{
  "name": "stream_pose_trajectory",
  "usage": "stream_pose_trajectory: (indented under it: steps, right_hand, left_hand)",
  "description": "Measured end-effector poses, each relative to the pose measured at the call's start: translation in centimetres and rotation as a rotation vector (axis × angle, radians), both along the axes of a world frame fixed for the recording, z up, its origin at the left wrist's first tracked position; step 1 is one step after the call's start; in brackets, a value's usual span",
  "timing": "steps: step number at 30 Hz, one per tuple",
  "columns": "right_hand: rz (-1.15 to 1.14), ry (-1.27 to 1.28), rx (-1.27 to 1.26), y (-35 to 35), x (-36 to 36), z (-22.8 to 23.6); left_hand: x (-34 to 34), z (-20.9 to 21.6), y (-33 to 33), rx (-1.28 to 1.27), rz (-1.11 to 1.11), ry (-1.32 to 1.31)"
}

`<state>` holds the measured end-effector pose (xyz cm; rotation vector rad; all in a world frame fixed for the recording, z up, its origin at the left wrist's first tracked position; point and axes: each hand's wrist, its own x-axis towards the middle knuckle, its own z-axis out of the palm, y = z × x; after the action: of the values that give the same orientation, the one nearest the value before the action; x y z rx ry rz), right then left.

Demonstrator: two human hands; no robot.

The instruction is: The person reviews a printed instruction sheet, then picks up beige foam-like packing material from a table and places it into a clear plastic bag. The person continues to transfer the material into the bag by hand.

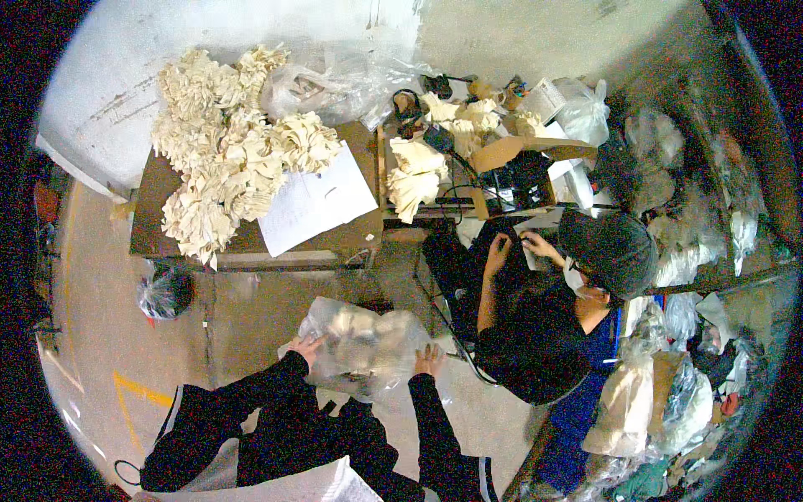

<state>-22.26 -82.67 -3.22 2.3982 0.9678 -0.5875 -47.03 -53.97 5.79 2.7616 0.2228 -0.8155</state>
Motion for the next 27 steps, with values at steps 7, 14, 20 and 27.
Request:
stream_pose_trajectory:
  steps: [7, 14, 20, 27]
  right_hand:
    - [-0.046, 0.251, 0.096, 2.8, 2.9, -3.5]
    - [-0.878, 0.653, 0.306, 9.6, 5.0, -4.3]
    - [-1.244, 0.790, 0.435, 10.3, 6.1, 0.1]
    - [-0.761, -0.031, 1.167, 12.5, 2.5, 9.9]
  left_hand:
    - [1.6, 4.6, 2.6, -0.018, 0.371, -0.241]
    - [4.4, 1.0, -1.4, -0.148, -0.273, -0.458]
    - [11.2, -1.8, 5.2, -0.180, 0.888, -0.246]
    - [14.6, -11.3, 13.4, -0.883, 1.003, -0.074]
